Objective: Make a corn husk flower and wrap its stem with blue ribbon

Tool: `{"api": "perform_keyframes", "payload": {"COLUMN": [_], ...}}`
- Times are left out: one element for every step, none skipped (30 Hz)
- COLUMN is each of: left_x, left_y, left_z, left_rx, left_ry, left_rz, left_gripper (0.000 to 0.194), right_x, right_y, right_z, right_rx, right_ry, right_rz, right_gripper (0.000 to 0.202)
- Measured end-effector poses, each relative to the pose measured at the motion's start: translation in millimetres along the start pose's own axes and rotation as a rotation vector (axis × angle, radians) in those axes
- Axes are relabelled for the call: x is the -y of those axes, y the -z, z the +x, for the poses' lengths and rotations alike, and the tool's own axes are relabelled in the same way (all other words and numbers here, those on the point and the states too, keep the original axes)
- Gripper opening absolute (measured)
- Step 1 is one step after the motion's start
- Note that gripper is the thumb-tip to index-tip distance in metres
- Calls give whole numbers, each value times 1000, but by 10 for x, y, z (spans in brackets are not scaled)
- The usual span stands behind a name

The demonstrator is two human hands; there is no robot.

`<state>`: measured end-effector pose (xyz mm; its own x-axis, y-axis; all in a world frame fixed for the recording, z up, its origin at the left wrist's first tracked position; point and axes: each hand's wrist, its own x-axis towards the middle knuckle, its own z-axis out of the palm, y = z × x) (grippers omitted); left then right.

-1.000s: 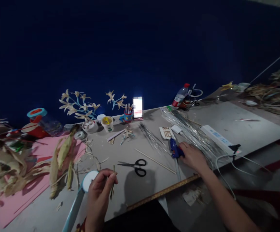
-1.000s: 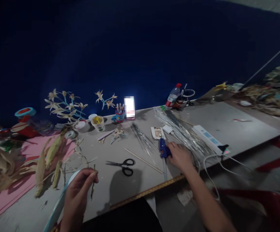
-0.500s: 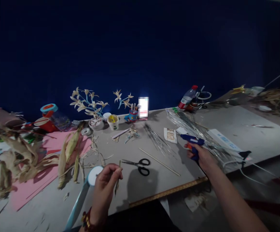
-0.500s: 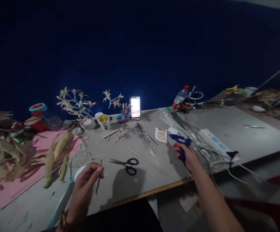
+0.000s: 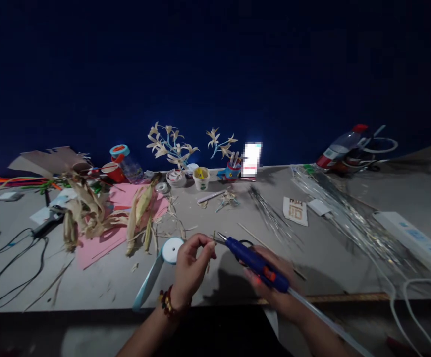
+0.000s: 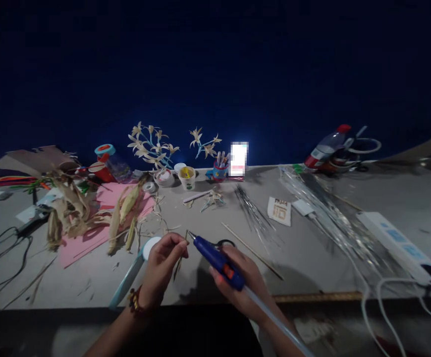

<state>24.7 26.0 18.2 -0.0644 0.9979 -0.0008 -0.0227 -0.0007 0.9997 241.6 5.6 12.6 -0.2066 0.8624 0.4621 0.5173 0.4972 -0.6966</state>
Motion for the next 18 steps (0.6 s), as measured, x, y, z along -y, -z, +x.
{"api": "perform_keyframes", "payload": {"left_x": [-4,-9,-14,-20,-28,-36,-44,-54,-65,-76,-88,-99,-110,-119,-126,-129,-129,-127], "left_y": [7,15,22,28,32,35,35,33,30,26,20,15,11,8,6,7,10,15], "left_z": [-10,-18,-25,-29,-32,-34,-34,-34,-34,-34,-34,-34,-34,-33,-32,-30,-27,-25], "left_rx": [-1,-2,-4,-7,-11,-12,-14,-14,-13,-10,-9,-6,-3,2,10,20,34,48], "left_ry": [5,8,9,7,4,2,1,1,3,7,11,16,22,31,42,56,73,91], "left_rz": [-11,-21,-28,-31,-30,-26,-24,-25,-28,-34,-41,-50,-63,-81,-106,-139,-176,-212], "left_gripper": [25,25,25,24,24,24,23,23,24,24,24,25,25,26,26,25,25,24], "right_x": [33,58,77,90,100,108,114,119,124,128,131,131,128,123,114,102,87,70], "right_y": [-29,-42,-44,-38,-28,-17,-8,-1,3,5,3,0,-5,-9,-13,-15,-15,-12], "right_z": [40,73,96,110,117,118,117,116,115,116,117,118,118,117,115,112,111,110], "right_rx": [30,47,53,56,58,61,71,79,85,82,75,69,65,60,62,67,72,70], "right_ry": [8,16,25,28,29,27,21,14,9,10,11,11,13,21,31,43,61,89], "right_rz": [3,8,12,13,15,20,25,30,31,31,29,28,28,27,26,21,9,-12], "right_gripper": [21,18,17,16,15,13,11,9,8,9,10,11,11,10,10,9,10,12]}}
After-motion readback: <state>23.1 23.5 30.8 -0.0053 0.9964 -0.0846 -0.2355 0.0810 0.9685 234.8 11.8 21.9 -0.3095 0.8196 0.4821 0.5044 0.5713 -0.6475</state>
